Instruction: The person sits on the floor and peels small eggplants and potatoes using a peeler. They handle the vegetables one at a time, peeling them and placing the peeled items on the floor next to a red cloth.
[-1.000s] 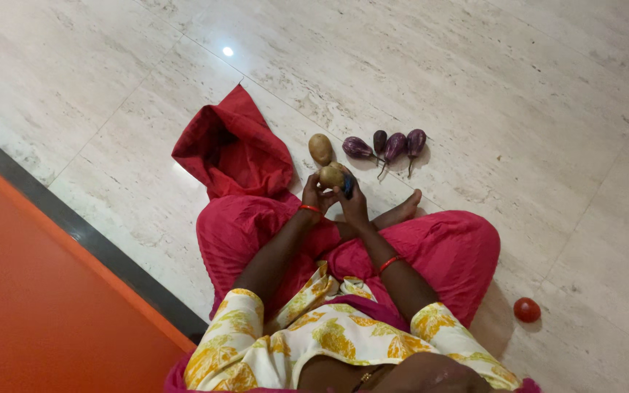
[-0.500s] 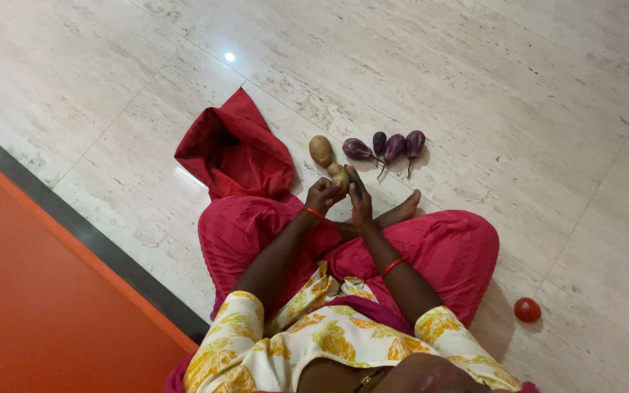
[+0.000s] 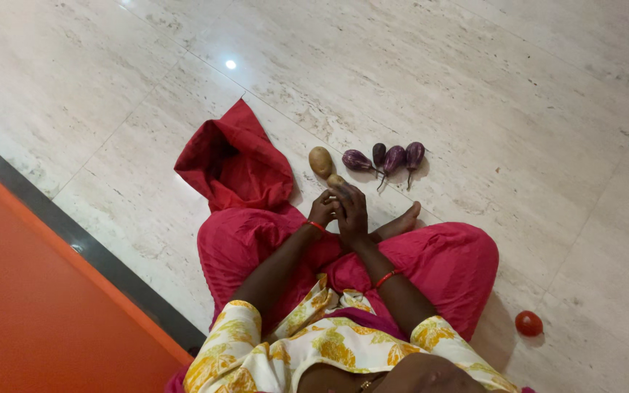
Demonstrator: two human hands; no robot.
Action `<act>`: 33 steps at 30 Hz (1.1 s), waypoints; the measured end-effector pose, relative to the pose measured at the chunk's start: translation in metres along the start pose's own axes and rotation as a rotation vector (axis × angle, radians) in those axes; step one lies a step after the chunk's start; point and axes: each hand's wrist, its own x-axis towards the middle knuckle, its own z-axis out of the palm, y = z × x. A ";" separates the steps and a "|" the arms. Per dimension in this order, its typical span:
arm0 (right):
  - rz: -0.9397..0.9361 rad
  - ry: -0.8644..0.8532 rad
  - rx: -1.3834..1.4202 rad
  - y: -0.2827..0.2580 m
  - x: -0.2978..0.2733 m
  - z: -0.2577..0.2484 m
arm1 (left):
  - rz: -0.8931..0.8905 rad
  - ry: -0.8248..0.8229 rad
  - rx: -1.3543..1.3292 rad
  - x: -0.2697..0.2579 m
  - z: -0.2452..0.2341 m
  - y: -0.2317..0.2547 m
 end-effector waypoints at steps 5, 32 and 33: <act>0.422 0.088 0.302 0.018 0.003 0.004 | -0.057 -0.144 -0.115 -0.007 0.002 -0.005; 0.366 0.048 0.536 0.042 -0.010 0.021 | -0.121 -0.143 -0.262 -0.009 0.002 0.004; 0.330 0.047 0.545 0.038 -0.009 0.020 | -0.161 -0.148 -0.263 -0.008 0.003 0.004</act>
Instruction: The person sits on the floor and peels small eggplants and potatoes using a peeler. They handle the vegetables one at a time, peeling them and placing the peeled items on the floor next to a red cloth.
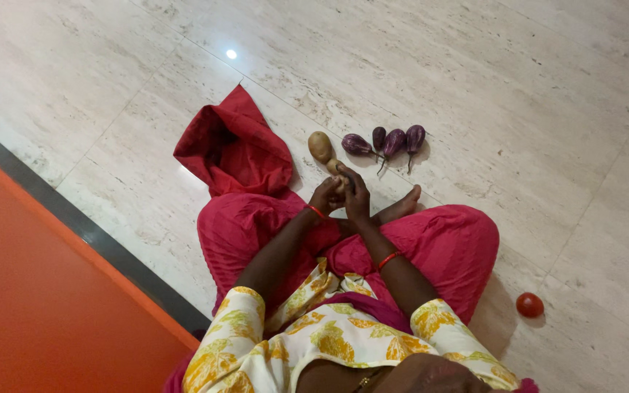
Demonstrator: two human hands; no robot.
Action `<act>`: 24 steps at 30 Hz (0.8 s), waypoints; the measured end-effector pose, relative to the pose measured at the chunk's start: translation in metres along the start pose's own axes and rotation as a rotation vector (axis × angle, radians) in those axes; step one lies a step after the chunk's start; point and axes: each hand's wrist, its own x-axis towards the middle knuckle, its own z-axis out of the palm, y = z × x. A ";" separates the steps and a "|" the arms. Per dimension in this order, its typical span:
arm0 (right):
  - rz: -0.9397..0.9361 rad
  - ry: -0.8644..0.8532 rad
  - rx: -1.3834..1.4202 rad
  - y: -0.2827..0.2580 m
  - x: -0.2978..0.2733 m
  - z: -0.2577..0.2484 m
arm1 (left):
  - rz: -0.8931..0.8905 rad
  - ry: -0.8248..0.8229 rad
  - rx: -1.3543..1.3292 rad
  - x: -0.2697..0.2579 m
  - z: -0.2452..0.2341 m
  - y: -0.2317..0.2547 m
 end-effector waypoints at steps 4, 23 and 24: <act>-0.224 -0.014 -0.279 -0.022 0.000 -0.002 | -0.090 0.062 -0.003 0.002 0.000 0.000; 0.119 0.049 -0.119 -0.008 0.003 -0.005 | -0.005 0.059 0.068 0.000 -0.008 0.000; 0.139 0.056 -0.133 -0.004 0.003 -0.004 | 0.009 0.056 0.063 0.000 -0.007 0.001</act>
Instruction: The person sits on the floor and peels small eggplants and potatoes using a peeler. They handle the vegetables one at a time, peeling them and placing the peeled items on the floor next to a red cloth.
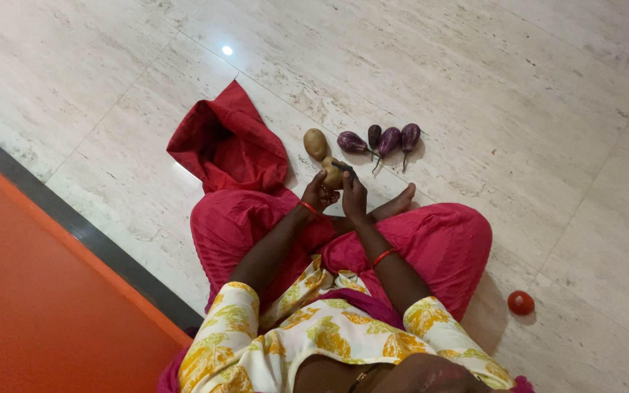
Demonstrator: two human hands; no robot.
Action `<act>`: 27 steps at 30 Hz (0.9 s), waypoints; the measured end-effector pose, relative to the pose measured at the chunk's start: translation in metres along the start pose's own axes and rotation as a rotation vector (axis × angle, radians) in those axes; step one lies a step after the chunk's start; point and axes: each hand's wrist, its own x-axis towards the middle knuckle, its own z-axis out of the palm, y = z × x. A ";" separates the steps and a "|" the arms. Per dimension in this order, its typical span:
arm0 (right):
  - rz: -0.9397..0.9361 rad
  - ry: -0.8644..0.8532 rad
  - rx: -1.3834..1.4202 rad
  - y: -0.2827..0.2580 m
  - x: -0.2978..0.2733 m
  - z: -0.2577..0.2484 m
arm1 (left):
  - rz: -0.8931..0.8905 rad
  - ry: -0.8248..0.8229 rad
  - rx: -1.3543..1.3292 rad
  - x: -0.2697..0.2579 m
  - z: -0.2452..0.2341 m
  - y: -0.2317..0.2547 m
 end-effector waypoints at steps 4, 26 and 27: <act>0.171 0.008 -0.159 0.001 -0.003 0.006 | 0.009 0.056 -0.046 0.004 0.000 0.005; -0.361 -0.107 -0.408 -0.021 -0.014 0.006 | 0.032 -0.219 -0.355 0.009 -0.003 0.003; -0.411 -0.138 -0.452 -0.027 -0.016 0.005 | 0.039 -0.170 -0.326 0.010 -0.003 0.004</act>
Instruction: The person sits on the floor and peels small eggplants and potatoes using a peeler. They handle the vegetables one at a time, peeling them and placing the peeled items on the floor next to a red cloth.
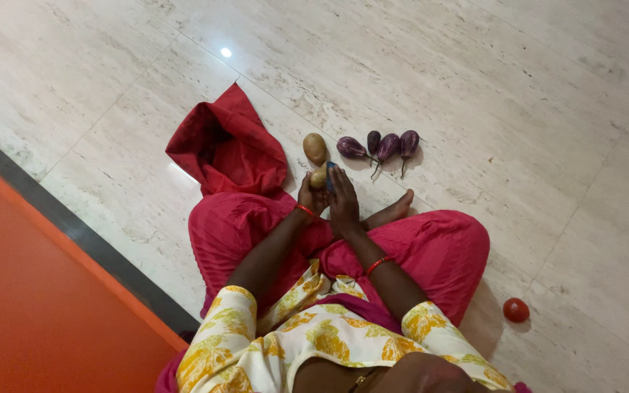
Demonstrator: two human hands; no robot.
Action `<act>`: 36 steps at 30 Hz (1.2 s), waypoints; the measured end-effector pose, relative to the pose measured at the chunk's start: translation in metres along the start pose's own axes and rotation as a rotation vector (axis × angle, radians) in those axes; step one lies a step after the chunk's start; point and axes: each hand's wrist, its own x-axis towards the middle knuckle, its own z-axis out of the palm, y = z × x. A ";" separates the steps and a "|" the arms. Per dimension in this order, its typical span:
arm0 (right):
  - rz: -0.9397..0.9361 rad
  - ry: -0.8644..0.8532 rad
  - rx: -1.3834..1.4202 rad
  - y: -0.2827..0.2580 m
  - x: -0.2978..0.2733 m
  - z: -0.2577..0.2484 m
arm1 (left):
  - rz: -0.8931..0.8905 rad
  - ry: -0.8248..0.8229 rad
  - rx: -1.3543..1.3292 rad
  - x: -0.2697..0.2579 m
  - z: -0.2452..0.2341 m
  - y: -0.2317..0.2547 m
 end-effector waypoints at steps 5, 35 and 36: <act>-0.182 -0.032 -0.153 -0.015 -0.001 -0.007 | 0.076 0.074 0.087 0.003 0.009 -0.009; 0.553 -0.080 0.381 0.078 -0.020 0.044 | 0.641 0.454 0.139 0.078 -0.019 0.180; 0.560 -0.071 0.410 0.076 -0.021 0.043 | 0.668 0.475 0.152 0.079 -0.025 0.184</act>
